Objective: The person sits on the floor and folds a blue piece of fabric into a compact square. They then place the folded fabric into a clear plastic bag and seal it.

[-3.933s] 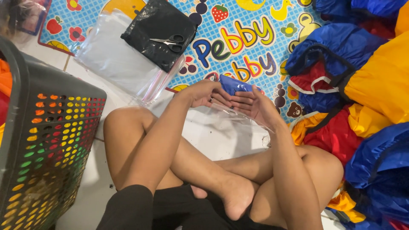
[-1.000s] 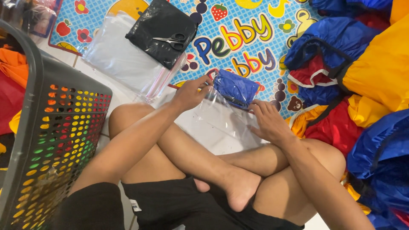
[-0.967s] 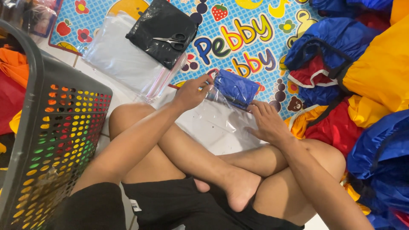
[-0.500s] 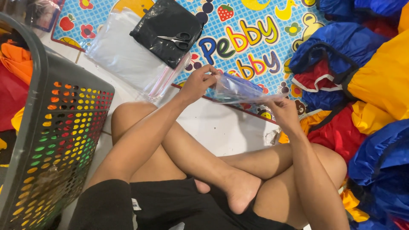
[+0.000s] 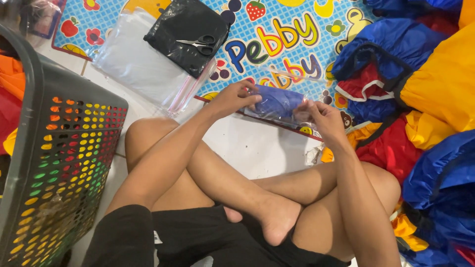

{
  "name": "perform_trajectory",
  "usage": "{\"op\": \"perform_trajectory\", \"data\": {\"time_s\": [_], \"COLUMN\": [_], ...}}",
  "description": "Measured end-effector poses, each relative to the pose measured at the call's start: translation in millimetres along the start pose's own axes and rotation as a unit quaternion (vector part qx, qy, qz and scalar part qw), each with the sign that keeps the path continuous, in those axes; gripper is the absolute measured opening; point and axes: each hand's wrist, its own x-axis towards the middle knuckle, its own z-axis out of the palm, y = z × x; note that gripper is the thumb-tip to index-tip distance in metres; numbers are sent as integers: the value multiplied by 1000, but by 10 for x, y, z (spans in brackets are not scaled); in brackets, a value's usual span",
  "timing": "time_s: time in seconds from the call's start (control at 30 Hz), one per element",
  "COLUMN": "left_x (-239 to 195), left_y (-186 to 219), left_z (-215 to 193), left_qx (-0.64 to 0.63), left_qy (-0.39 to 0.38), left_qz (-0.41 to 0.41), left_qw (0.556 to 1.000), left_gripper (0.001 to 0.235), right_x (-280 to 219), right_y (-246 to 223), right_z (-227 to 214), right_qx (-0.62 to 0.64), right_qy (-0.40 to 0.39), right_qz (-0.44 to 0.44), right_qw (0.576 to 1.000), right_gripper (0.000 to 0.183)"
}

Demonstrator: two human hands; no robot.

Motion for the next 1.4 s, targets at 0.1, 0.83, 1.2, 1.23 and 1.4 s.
{"op": "perform_trajectory", "data": {"time_s": [0.1, 0.83, 1.2, 1.23, 1.4], "left_x": [292, 644, 491, 522, 659], "left_y": [-295, -178, 5, -52, -195], "left_z": [1, 305, 417, 418, 506], "left_qx": [22, -160, 141, 140, 302], "left_qy": [36, 180, 319, 319, 355], "left_qz": [45, -130, 30, 29, 61], "left_qw": [998, 962, 937, 937, 883], "left_gripper": [26, 32, 33, 33, 24], "right_x": [50, 506, 662, 661, 727], "right_y": [-98, 197, 317, 365, 628], "right_z": [61, 100, 326, 325, 267], "right_qx": [3, 68, -172, -174, -212], "right_qy": [22, 110, 214, 214, 291], "right_qz": [2, 44, -181, -180, -146], "right_qw": [1000, 991, 944, 944, 921], "right_gripper": [37, 29, 27, 27, 31]}}
